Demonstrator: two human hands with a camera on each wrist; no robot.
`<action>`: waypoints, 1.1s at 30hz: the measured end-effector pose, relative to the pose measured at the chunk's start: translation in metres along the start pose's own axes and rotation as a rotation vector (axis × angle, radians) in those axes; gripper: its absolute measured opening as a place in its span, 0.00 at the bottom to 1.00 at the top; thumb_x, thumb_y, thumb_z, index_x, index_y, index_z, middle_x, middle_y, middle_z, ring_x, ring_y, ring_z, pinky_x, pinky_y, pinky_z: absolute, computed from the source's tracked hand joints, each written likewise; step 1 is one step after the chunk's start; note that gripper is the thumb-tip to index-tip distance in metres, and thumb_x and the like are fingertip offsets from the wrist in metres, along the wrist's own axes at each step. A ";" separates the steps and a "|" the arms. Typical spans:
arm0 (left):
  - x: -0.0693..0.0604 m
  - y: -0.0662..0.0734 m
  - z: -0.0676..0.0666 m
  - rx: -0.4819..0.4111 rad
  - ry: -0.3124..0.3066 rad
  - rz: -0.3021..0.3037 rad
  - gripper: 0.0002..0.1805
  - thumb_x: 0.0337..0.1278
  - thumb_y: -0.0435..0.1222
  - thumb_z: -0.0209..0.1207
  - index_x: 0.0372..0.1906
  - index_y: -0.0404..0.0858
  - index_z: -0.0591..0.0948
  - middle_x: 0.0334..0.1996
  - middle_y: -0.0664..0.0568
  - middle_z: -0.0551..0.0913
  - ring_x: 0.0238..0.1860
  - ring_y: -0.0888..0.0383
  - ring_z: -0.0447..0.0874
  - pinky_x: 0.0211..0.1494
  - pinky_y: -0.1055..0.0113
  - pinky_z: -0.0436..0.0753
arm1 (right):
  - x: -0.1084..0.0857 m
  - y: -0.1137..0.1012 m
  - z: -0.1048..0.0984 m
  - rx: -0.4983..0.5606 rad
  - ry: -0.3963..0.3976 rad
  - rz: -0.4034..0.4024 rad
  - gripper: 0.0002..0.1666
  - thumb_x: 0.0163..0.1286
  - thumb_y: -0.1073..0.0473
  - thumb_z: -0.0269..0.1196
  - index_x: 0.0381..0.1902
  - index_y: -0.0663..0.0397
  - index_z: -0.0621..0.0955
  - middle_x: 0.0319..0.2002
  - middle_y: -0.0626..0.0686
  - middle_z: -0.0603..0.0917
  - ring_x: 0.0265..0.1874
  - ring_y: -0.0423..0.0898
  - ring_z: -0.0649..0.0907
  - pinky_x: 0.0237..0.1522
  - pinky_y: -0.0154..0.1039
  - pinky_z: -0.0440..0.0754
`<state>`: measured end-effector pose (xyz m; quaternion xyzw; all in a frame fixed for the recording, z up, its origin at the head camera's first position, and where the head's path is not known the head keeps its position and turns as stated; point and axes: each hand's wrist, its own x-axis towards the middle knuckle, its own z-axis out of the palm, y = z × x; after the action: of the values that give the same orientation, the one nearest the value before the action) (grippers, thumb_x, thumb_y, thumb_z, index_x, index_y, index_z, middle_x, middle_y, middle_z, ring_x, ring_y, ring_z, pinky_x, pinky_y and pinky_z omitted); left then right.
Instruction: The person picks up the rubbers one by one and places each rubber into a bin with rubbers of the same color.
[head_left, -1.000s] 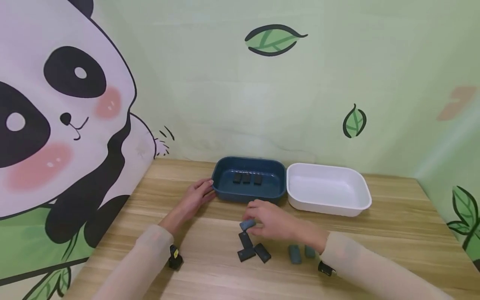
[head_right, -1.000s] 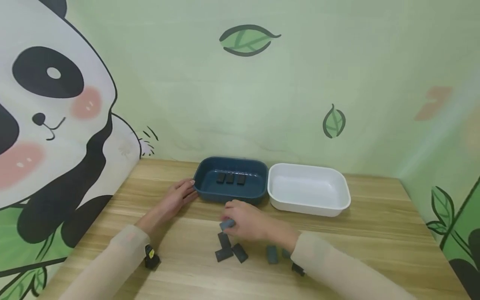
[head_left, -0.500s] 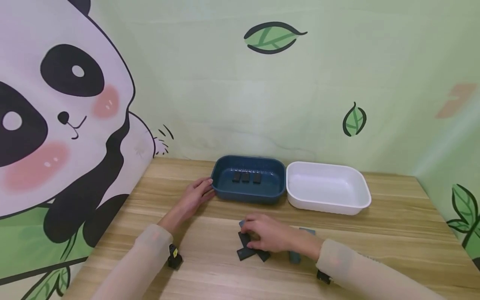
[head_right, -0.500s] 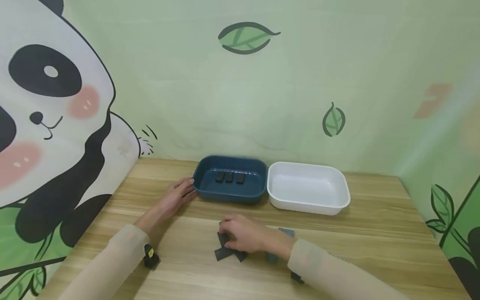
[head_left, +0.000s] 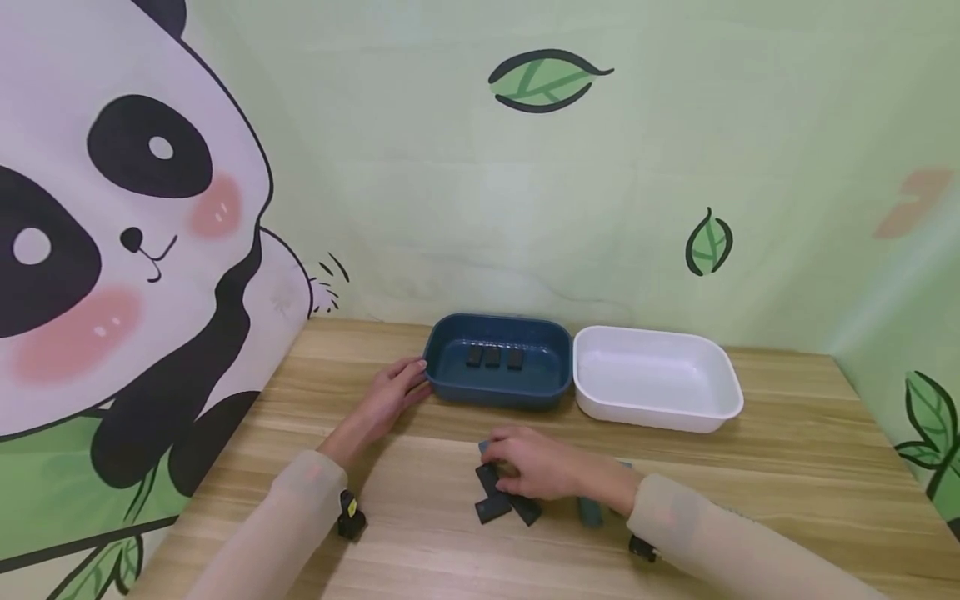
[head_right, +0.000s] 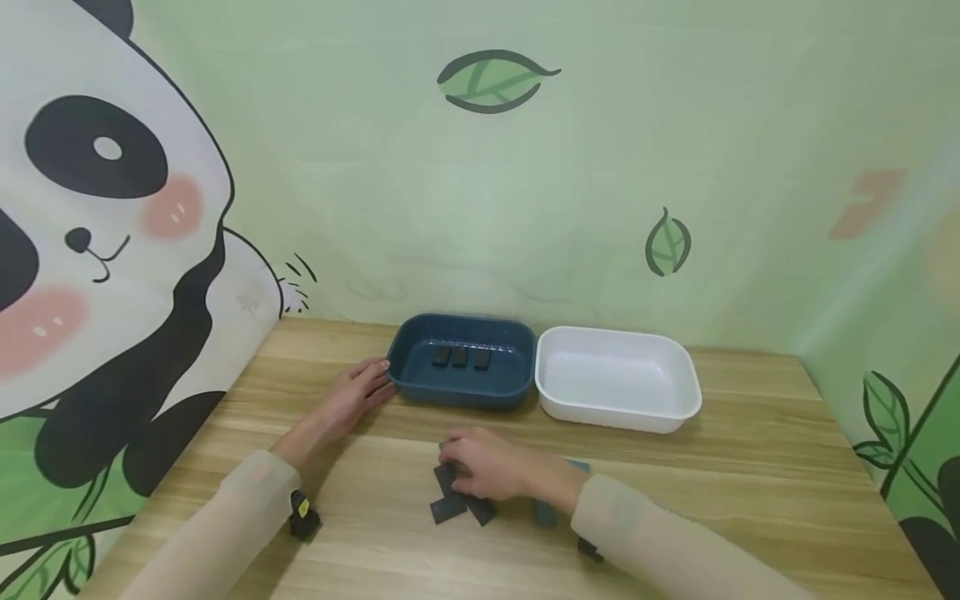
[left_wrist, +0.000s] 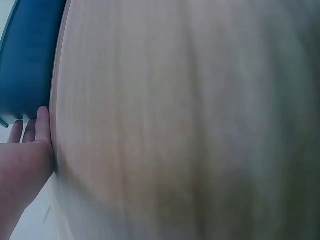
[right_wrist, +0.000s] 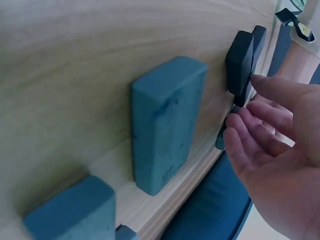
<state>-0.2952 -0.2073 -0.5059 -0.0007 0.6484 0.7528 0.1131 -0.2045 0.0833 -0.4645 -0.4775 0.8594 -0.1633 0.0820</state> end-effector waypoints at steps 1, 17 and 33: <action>-0.001 0.000 0.000 0.000 0.002 -0.003 0.30 0.85 0.39 0.51 0.77 0.22 0.63 0.75 0.30 0.67 0.76 0.42 0.69 0.74 0.54 0.77 | 0.000 0.000 0.000 -0.001 -0.004 -0.001 0.18 0.71 0.58 0.73 0.56 0.56 0.87 0.52 0.51 0.83 0.51 0.43 0.82 0.59 0.39 0.84; -0.001 -0.003 0.001 -0.021 0.002 0.002 0.30 0.85 0.39 0.52 0.76 0.23 0.64 0.75 0.30 0.68 0.76 0.42 0.69 0.73 0.55 0.77 | 0.002 0.003 0.001 0.009 -0.039 0.011 0.18 0.70 0.56 0.74 0.56 0.54 0.87 0.55 0.51 0.83 0.55 0.45 0.82 0.63 0.41 0.82; -0.002 -0.004 0.000 -0.027 0.001 0.001 0.30 0.84 0.39 0.52 0.76 0.23 0.64 0.75 0.31 0.68 0.76 0.42 0.69 0.74 0.54 0.77 | 0.001 0.001 0.004 0.033 -0.011 0.035 0.18 0.69 0.54 0.75 0.53 0.55 0.87 0.50 0.49 0.82 0.47 0.42 0.81 0.56 0.39 0.84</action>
<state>-0.2929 -0.2072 -0.5095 -0.0022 0.6383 0.7615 0.1125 -0.2049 0.0824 -0.4687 -0.4617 0.8644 -0.1736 0.0976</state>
